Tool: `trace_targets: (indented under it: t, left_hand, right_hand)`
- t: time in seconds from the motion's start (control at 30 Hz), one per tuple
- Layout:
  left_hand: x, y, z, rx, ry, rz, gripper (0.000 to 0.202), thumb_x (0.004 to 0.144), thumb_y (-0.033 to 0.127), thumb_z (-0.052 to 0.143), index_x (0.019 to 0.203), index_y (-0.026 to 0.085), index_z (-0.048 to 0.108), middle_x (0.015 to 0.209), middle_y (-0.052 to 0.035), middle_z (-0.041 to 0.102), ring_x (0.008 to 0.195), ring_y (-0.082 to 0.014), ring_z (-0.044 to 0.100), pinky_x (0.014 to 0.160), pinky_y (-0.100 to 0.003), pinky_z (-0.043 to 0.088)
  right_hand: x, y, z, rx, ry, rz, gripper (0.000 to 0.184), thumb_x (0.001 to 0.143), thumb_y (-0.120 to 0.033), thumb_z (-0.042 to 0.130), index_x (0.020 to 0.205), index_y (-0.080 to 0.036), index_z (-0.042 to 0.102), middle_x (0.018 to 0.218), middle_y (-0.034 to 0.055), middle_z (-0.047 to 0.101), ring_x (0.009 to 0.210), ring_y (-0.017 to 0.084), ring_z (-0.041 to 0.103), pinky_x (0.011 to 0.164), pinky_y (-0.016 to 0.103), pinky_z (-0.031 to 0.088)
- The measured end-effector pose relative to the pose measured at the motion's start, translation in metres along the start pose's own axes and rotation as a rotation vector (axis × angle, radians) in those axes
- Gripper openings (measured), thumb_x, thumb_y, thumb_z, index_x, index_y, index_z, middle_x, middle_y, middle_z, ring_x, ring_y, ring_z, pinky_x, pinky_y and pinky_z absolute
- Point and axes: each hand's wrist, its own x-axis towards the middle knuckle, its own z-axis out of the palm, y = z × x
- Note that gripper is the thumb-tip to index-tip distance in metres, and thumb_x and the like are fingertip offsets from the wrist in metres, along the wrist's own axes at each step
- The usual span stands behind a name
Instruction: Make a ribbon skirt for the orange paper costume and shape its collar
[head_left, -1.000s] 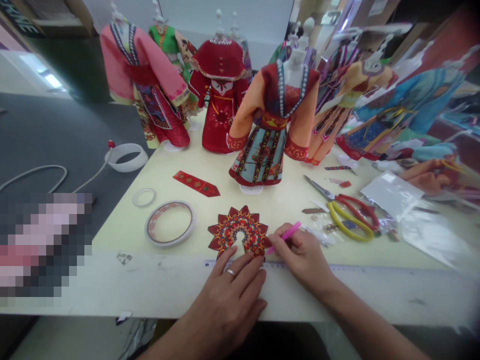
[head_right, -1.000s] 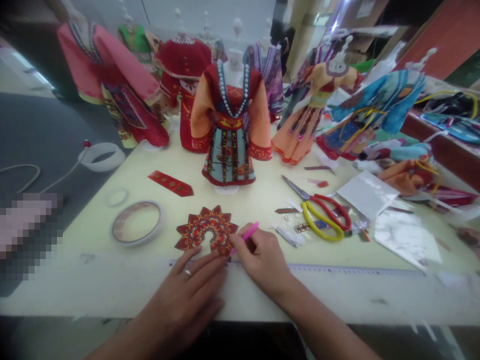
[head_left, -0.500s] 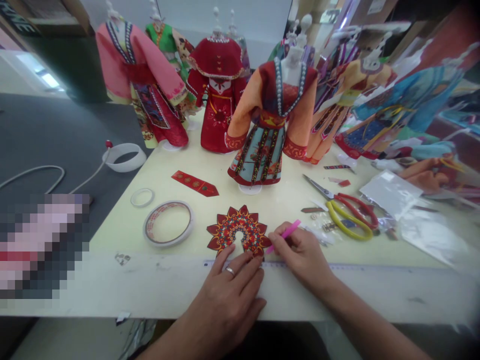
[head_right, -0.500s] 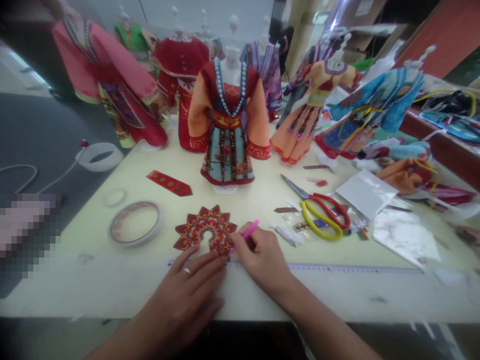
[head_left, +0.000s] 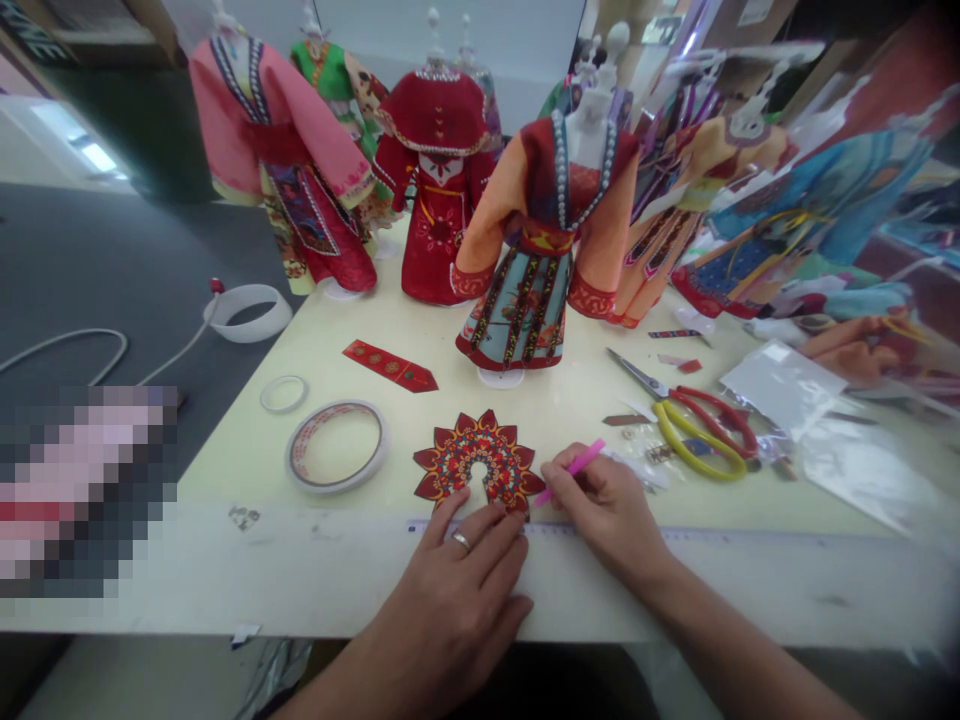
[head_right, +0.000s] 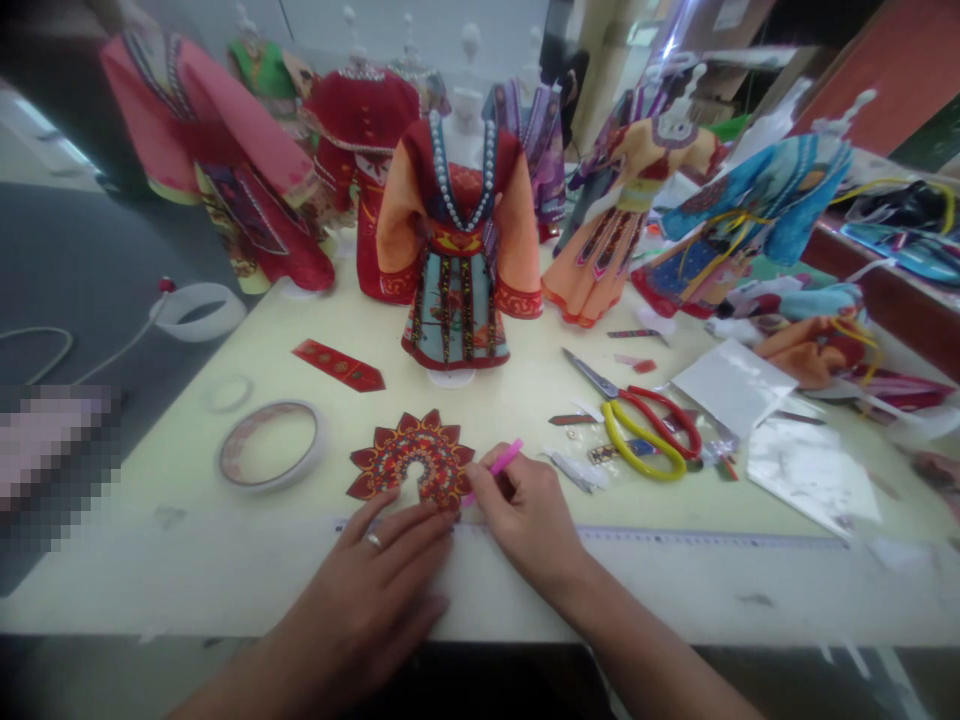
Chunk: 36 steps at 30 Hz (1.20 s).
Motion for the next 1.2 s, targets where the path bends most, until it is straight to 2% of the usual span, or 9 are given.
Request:
trace_targets:
  t: [0.43,0.63,0.77,0.83,0.93,1.03,1.1,1.2]
  left_hand:
    - [0.000,0.001,-0.001,0.010,0.042,0.021,0.027,0.088,0.023,0.049,0.112,0.012,0.055,0.120,-0.0074,0.060,0.117,-0.0245,0.048,0.107,-0.051,0.025]
    - [-0.001,0.000,-0.002,-0.024,0.103,0.045,0.028,0.086,0.016,0.051,0.112,0.009,0.054,0.110,-0.0106,0.062,0.113,-0.0237,0.051,0.106,-0.050,0.028]
    - [-0.002,-0.003,-0.003,-0.058,0.146,0.058,0.030,0.084,0.012,0.053,0.114,0.007,0.053,0.112,-0.0137,0.060,0.113,-0.0241,0.050,0.105,-0.050,0.028]
    - [-0.001,-0.002,-0.004,-0.093,0.214,0.024,0.028,0.083,0.010,0.054,0.111,0.009,0.055,0.109,-0.0124,0.061,0.108,-0.0231,0.052,0.103,-0.050,0.030]
    - [0.003,0.002,-0.008,-0.093,0.427,-0.073,0.020,0.080,0.007,0.058,0.099,0.014,0.061,0.093,-0.0067,0.065,0.090,-0.0192,0.055,0.091,-0.044,0.039]
    - [0.010,0.008,-0.013,-0.048,0.609,-0.171,0.016,0.077,0.007,0.062,0.088,0.018,0.063,0.078,-0.0021,0.065,0.077,-0.0172,0.054,0.081,-0.040,0.040]
    - [0.013,0.011,-0.014,-0.031,0.634,-0.205,0.013,0.077,0.008,0.062,0.082,0.019,0.063,0.073,-0.0002,0.065,0.074,-0.0170,0.055,0.083,-0.042,0.038]
    - [0.013,0.008,-0.013,-0.047,0.579,-0.193,0.013,0.079,0.007,0.059,0.083,0.018,0.062,0.075,0.0004,0.067,0.075,-0.0160,0.060,0.094,-0.047,0.034]
  right_hand:
    - [0.001,0.006,-0.003,0.102,0.057,0.071,0.028,0.085,-0.037,0.052,0.065,-0.018,0.051,0.051,-0.0042,0.047,0.046,0.009,0.042,0.045,0.022,0.033]
    - [0.006,0.007,-0.006,0.386,0.057,0.214,0.030,0.080,-0.040,0.060,0.062,-0.017,0.052,0.048,-0.0047,0.050,0.042,0.008,0.041,0.042,0.020,0.031]
    - [0.008,0.008,-0.009,0.621,0.037,0.319,0.031,0.076,-0.039,0.066,0.059,-0.016,0.051,0.046,-0.0051,0.050,0.039,0.005,0.039,0.040,0.019,0.026]
    - [0.008,0.007,-0.010,0.715,0.023,0.360,0.032,0.076,-0.038,0.066,0.058,-0.016,0.051,0.045,-0.0055,0.049,0.038,0.005,0.037,0.039,0.018,0.024]
    - [0.007,0.003,-0.009,0.774,0.008,0.372,0.033,0.077,-0.038,0.065,0.057,-0.016,0.051,0.045,-0.0056,0.048,0.038,0.004,0.036,0.040,0.018,0.025]
    - [0.003,-0.002,-0.006,0.801,0.004,0.364,0.032,0.077,-0.037,0.065,0.057,-0.015,0.052,0.045,-0.0052,0.048,0.039,0.005,0.037,0.042,0.019,0.027]
    - [-0.001,-0.004,-0.004,0.822,0.005,0.362,0.031,0.078,-0.036,0.065,0.058,-0.015,0.053,0.045,-0.0051,0.048,0.040,0.005,0.038,0.042,0.019,0.027]
    - [-0.006,-0.002,-0.001,0.830,0.023,0.355,0.032,0.078,-0.036,0.064,0.057,-0.015,0.053,0.045,-0.0048,0.049,0.040,0.005,0.038,0.043,0.019,0.028]
